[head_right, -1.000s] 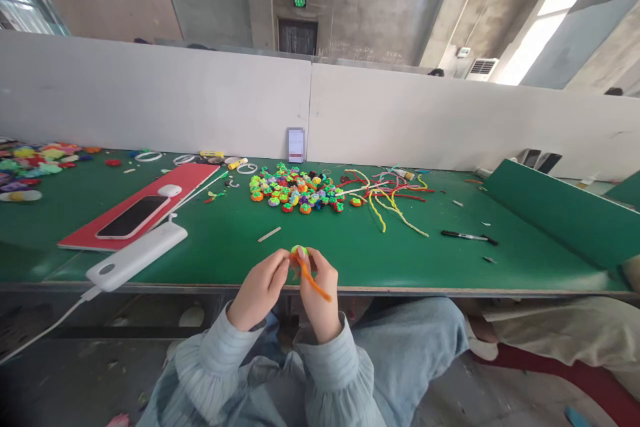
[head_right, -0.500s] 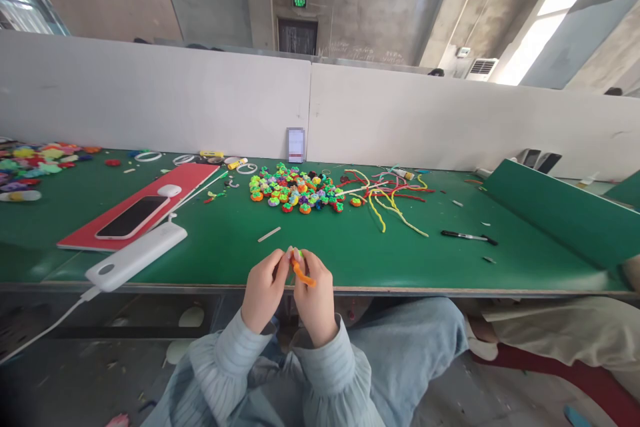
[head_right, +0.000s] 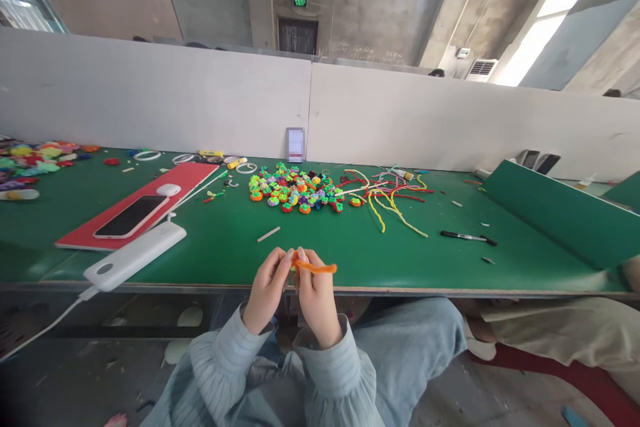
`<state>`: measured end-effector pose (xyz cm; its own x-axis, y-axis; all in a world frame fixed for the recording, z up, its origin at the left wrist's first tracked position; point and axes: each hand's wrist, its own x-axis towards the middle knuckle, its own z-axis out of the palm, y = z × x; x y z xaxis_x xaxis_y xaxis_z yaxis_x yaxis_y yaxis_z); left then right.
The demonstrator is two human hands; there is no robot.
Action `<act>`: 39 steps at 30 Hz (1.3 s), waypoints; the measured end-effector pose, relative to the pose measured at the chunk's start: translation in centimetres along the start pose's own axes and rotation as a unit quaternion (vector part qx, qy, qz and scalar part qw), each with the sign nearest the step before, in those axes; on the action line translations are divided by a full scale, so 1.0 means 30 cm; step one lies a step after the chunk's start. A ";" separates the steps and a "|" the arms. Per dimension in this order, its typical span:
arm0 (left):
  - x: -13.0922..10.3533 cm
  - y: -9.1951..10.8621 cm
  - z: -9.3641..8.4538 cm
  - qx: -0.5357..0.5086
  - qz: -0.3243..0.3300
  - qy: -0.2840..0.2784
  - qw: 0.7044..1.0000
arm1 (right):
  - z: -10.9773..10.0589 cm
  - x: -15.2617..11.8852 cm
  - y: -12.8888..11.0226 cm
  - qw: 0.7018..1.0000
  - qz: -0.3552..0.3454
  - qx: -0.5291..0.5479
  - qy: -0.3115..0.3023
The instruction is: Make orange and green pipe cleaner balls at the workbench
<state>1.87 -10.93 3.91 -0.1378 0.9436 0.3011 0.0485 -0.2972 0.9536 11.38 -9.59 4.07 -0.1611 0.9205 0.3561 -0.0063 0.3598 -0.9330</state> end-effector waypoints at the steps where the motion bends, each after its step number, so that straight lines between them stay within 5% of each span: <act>1: -0.001 0.002 0.002 -0.006 -0.003 -0.003 1.000 | 0.001 0.001 -0.001 1.000 0.002 0.006 0.004; 9: -0.009 0.007 -0.001 0.034 -0.005 0.013 0.999 | 0.013 0.015 0.000 0.996 0.057 0.054 0.043; 15: -0.012 0.012 -0.024 0.102 0.010 0.055 0.993 | 0.001 0.002 0.001 0.998 0.054 -0.019 0.042; 21: -0.008 0.052 -0.054 0.216 0.064 -0.009 0.974 | -0.016 -0.010 0.009 0.992 -0.020 -0.125 -0.029; 39: -0.017 0.060 -0.052 0.350 0.104 -0.062 0.929 | -0.014 -0.010 -0.008 0.976 -0.080 -0.200 0.025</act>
<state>0.49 -12.16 5.47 0.0593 0.8986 0.4348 0.6989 -0.3484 0.6247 11.83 -9.91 4.20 -0.1412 0.8502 0.5072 0.3591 0.5214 -0.7740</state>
